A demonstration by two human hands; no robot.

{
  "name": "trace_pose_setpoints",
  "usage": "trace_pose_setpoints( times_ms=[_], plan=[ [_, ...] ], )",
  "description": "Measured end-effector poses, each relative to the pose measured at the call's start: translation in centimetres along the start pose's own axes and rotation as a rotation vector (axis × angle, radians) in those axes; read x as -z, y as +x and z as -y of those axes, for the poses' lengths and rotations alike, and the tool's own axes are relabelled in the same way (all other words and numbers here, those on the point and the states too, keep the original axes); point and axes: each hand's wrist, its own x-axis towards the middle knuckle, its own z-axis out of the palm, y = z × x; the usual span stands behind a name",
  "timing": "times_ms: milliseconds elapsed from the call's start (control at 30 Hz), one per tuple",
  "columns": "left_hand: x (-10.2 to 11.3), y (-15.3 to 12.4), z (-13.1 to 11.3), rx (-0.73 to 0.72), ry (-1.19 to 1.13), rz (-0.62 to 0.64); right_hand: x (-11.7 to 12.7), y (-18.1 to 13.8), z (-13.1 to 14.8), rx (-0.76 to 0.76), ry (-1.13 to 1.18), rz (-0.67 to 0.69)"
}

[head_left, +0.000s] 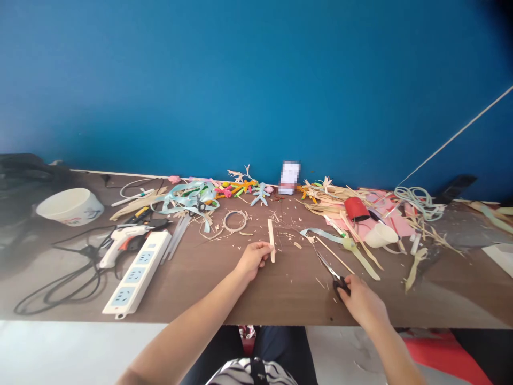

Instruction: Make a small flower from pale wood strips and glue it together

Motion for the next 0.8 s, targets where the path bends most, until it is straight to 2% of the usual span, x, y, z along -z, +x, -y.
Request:
trace_pose_setpoints(
  times_ms=[167, 233, 333, 433, 567, 800],
  plan=[
    [0.0, 0.7, -0.3, -0.019, -0.029, 0.030, 1.2, 0.8, -0.7, -0.010, 0.004, 0.077],
    [-0.1, 1.1, -0.6, -0.024, -0.036, 0.035, 1.8, 0.9, -0.1, 0.021, 0.207, 0.068],
    [-0.4, 1.5, -0.8, 0.002, -0.075, 0.039, 1.9, 0.9, 2.3, 0.142, 0.680, 0.091],
    [-0.5, 1.6, -0.8, 0.015, -0.112, 0.041, 1.0, 1.1, 5.6, 0.262, 0.892, 0.120],
    [-0.4, 1.5, -0.6, 0.017, -0.122, 0.024, -0.3, 1.8, 8.4, 0.304, 0.962, 0.205],
    [-0.2, 1.6, -0.7, 0.025, -0.129, 0.043, -0.4, 2.4, 8.7, 0.359, 0.912, 0.228]
  ],
)
